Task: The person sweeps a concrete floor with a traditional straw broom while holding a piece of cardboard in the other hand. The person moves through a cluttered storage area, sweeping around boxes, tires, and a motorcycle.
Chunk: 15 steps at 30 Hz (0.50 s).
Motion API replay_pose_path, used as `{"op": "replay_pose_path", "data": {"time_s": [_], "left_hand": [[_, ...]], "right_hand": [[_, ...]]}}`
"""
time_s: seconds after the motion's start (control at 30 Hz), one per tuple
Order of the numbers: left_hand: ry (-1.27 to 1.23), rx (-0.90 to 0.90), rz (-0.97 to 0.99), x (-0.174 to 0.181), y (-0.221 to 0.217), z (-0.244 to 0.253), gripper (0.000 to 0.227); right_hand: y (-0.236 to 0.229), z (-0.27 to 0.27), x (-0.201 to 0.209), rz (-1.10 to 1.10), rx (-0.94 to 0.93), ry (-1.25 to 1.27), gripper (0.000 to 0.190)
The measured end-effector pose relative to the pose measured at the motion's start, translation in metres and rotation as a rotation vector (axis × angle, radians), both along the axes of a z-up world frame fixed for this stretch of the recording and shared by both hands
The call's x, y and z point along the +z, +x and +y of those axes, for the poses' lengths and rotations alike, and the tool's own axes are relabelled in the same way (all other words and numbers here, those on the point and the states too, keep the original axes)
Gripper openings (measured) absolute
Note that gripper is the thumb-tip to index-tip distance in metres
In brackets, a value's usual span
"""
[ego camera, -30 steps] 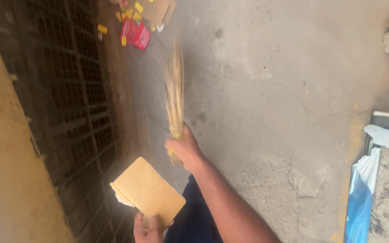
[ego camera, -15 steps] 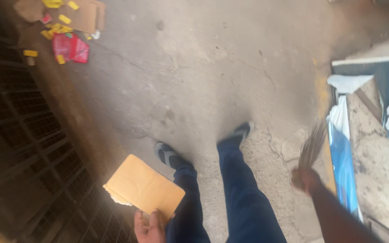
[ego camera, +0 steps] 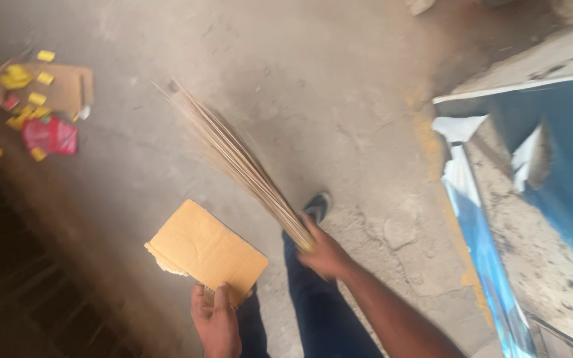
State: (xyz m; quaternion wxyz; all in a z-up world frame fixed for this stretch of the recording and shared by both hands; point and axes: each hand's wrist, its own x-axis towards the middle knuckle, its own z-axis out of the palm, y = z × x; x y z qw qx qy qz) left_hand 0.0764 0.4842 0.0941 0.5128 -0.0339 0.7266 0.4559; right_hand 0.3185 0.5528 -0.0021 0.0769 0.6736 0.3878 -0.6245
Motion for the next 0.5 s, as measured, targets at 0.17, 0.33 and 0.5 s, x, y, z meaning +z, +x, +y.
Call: {"op": "replay_pose_path", "data": {"time_s": [0.17,0.33,0.5], "left_hand": [[0.011,0.020,-0.051,-0.030,0.040,0.016,0.045],[-0.028,0.045,-0.020,-0.079,0.067,-0.009,0.052],[-0.130,0.168,0.063,-0.113,0.077,-0.052,0.054]], "right_hand": [[0.161,-0.086,0.030,-0.277,-0.378,0.165,0.097],[0.263,-0.051,-0.063,-0.221,-0.855,-0.051,0.055],[0.115,0.054,-0.162,0.142,-0.625,-0.280,0.016]]}}
